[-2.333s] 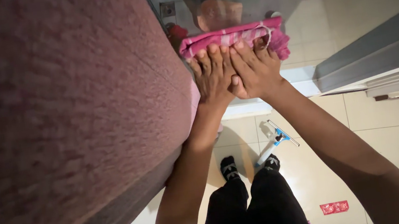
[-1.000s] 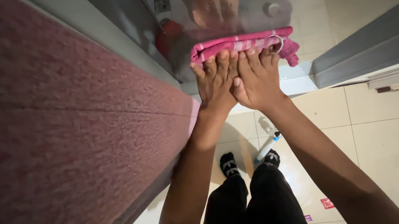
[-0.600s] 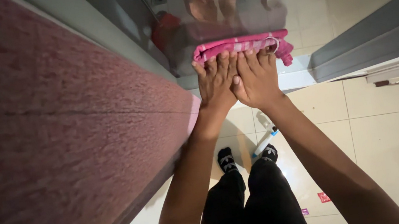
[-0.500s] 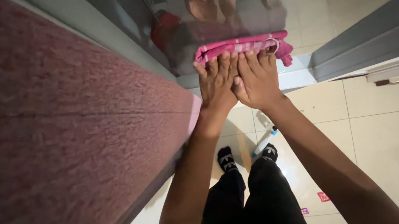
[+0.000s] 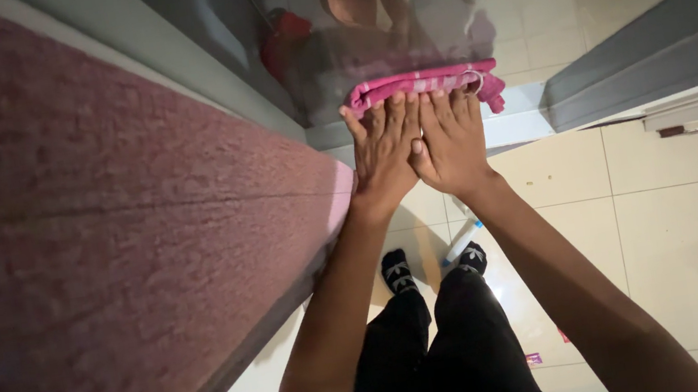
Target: Clean a glass sliding door using a cloth and spray bottle.
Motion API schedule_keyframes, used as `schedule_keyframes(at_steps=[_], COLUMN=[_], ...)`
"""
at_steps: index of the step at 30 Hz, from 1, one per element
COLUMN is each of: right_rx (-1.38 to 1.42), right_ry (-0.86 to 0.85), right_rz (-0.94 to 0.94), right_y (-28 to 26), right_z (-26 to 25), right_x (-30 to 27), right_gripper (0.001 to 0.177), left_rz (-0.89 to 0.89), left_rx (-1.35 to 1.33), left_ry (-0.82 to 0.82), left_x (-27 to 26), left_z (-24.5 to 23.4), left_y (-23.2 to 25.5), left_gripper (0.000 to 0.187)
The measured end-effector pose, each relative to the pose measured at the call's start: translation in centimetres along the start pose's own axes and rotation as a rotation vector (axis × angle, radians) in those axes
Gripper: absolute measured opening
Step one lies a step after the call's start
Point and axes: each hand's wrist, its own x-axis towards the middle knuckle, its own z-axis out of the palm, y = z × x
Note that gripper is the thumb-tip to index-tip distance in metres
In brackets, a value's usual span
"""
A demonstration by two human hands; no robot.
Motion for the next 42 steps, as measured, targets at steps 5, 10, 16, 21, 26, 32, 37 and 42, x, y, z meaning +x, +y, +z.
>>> schedule_keyframes(at_steps=[5,10,16,21,26,32,37,42], right_rx=[0.036,0.031,0.008,0.005,0.019,0.039,0.063,0.106], right_ry=[0.054,0.086,0.121,0.069,0.087,0.048,0.016,-0.072], right_rz=[-0.023,-0.025,-0.056,-0.068,-0.082,-0.024,0.018,0.049], right_y=[0.7,1.4,2.3,2.8,2.3,1.6,0.5,-1.2], right_z=[0.1,-1.2,-4.5,-7.7,-11.6,-15.9,-19.9,-24.0], right_x=[0.0,1.0,3.3,5.3,7.4,9.4,11.1,12.5], right_gripper=[0.065,0.067,0.065,0.061,0.061,0.064,0.064,0.065], left_rz=[0.044,0.095,0.099,0.025,0.034,-0.002,-0.030,-0.034], left_rx=[0.004,0.033,0.088,0.061,0.027,-0.009,-0.053,-0.176], left_ry=[0.080,0.232,0.299,0.178,0.283,0.309,0.356,0.417], left_x=[0.1,1.3,3.2,4.6,6.2,7.6,7.7,7.2], left_z=[-0.4,0.5,-1.9,-4.5,-7.4,-11.5,-15.2,-18.1], left_y=[0.1,0.6,2.6,4.6,6.8,9.9,12.8,15.1], left_gripper=[0.067,0.065,0.064,0.069,0.071,0.074,0.073,0.070])
